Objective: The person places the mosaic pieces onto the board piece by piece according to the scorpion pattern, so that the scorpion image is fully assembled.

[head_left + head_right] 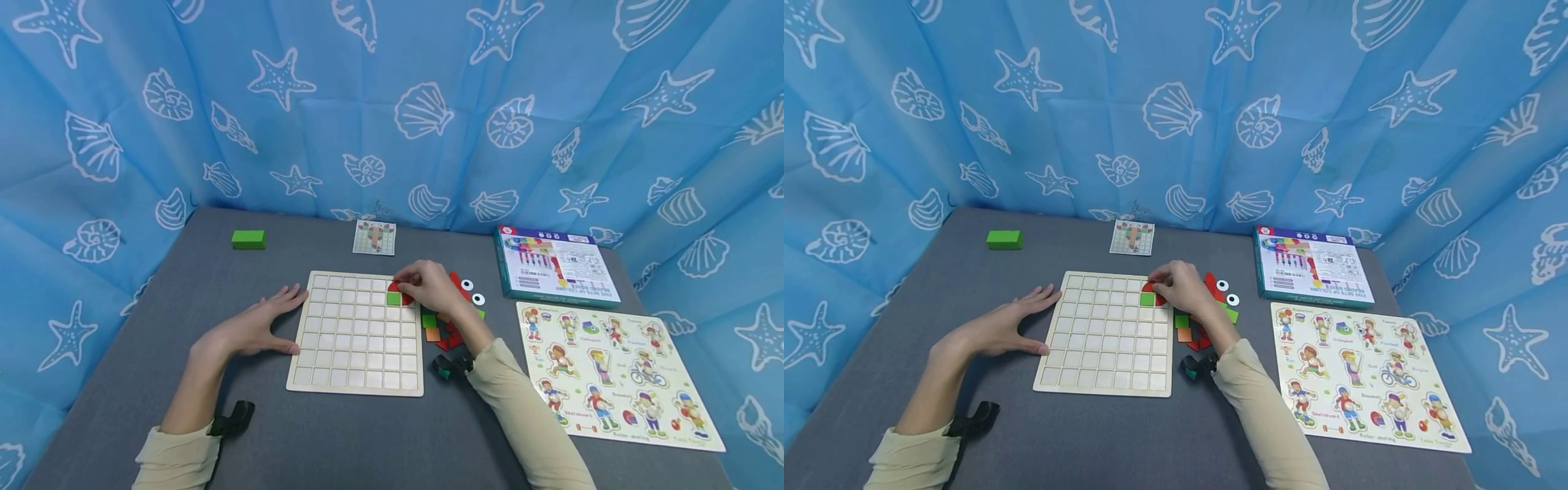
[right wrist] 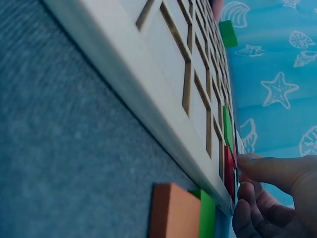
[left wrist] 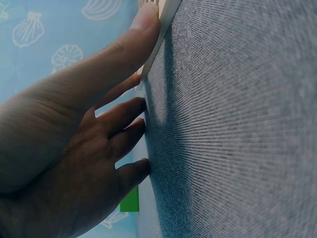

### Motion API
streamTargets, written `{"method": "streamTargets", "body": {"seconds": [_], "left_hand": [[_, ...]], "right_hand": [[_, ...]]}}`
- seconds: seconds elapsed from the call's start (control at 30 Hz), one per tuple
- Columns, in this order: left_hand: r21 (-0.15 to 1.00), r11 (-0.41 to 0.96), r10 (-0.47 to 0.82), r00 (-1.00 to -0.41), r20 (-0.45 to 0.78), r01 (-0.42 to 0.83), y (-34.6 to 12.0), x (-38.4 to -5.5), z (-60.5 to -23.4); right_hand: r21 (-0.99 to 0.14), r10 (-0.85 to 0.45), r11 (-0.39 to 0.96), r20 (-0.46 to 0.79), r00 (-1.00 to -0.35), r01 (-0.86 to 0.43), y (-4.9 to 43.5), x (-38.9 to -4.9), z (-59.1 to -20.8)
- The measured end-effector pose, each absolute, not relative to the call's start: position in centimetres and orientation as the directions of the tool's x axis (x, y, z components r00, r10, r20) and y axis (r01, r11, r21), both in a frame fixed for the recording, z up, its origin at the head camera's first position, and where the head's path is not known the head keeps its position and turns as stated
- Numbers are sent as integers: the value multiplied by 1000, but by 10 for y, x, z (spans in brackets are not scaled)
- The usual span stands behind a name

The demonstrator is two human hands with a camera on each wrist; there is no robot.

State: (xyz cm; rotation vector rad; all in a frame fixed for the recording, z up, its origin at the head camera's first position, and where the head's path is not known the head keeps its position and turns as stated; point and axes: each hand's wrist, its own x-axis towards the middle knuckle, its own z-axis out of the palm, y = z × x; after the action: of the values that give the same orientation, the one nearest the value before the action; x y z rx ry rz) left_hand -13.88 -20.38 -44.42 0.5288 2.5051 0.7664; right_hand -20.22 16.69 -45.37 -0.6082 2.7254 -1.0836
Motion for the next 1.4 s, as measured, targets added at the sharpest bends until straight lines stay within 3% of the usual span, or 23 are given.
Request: {"method": "streamTargets", "body": {"seconds": [0.27,0.47,0.87,1.4], "left_hand": [[595,772,479,-818,-318,221,-204,-138,-444],[591,775,479,-817,-320,222,-205,-138,-445],[600,771,475,-822,-314,216,-205,-138,-445],[609,765,481,-816,-321,211,-205,-139,-445]], "right_hand": [[-758,-346,610,5,-938,-229,185,-192,-450],[-754,-322,608,54,-945,-250,208,-190,-450],[-693,-173,702,58,-983,-164,262,-187,-451],[-629,-140,775,-78,-987,-60,277,-190,-451]]}}
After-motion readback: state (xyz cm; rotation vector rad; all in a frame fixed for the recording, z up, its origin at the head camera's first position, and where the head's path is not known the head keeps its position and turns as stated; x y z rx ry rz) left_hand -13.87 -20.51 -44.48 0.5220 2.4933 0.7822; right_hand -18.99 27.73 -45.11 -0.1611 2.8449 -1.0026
